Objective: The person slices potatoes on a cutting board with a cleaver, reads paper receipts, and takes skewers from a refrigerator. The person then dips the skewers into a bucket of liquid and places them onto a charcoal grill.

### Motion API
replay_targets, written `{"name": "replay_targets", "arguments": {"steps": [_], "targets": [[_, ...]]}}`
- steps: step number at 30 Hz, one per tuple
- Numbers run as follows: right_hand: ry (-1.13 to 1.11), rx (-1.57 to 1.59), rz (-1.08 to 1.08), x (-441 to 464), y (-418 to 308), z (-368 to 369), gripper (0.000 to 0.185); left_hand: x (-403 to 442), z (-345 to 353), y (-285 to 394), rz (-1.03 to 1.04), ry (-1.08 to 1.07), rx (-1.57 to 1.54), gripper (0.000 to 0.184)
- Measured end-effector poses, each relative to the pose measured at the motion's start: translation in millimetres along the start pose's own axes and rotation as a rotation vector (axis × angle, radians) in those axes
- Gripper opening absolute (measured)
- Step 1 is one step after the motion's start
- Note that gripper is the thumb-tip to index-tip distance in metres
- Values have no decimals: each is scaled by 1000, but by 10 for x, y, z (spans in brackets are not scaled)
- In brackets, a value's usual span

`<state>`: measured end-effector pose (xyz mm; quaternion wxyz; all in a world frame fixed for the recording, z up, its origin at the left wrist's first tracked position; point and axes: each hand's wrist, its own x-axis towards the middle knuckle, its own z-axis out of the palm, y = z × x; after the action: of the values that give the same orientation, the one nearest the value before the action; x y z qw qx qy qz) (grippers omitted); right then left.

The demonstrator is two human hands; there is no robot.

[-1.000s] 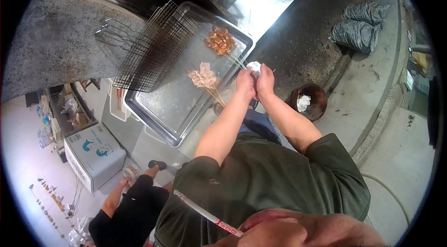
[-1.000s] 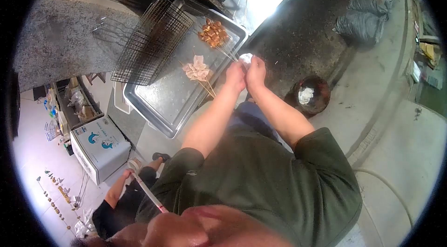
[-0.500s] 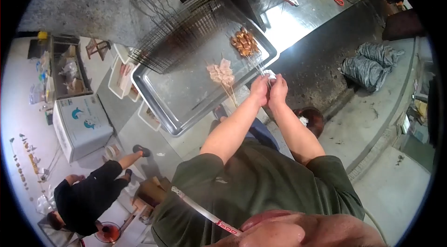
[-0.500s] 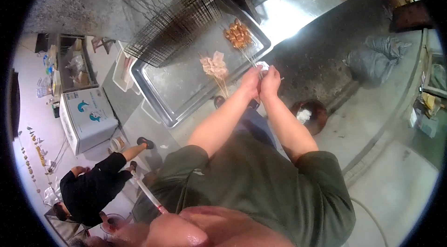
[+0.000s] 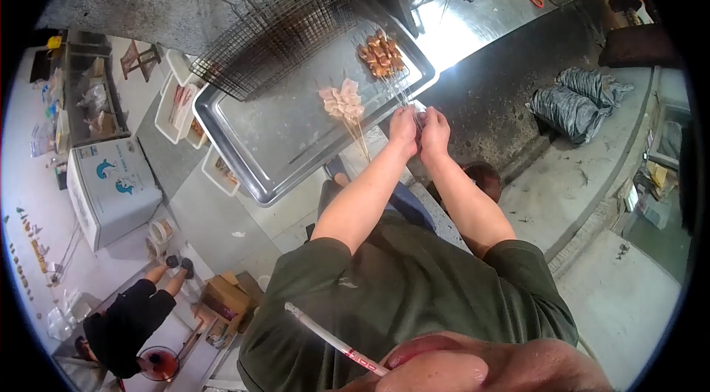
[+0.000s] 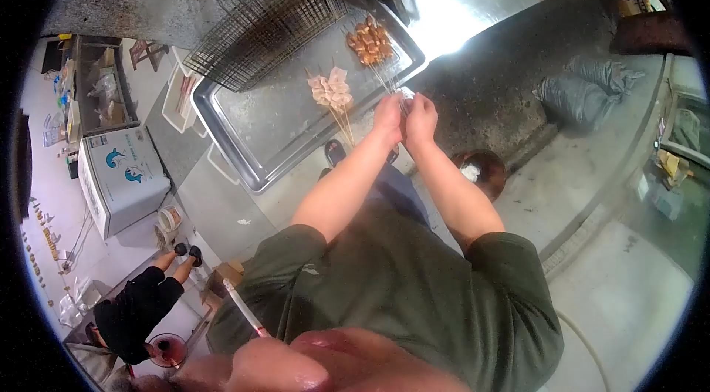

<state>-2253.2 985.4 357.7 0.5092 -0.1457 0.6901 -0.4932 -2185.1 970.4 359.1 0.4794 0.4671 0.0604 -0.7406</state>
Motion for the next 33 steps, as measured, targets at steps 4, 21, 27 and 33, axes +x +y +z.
{"name": "replay_targets", "arguments": {"steps": [4, 21, 27, 33], "targets": [[-10, -49, -21, 5, -5, -2, 36, 63, -9, -84, 74, 30, 78, 19], [-160, -409, -124, 203, 55, -281, 39, 89, -69, -182, 84, 67, 192, 17], [-330, -733, -196, 401, -240, -246, 37, 167, -193, -220, 13, -3, 49, 15], [-472, -683, -46, 445, -209, -2, 32, 26, -160, -195, 91, 77, 111, 13]]}}
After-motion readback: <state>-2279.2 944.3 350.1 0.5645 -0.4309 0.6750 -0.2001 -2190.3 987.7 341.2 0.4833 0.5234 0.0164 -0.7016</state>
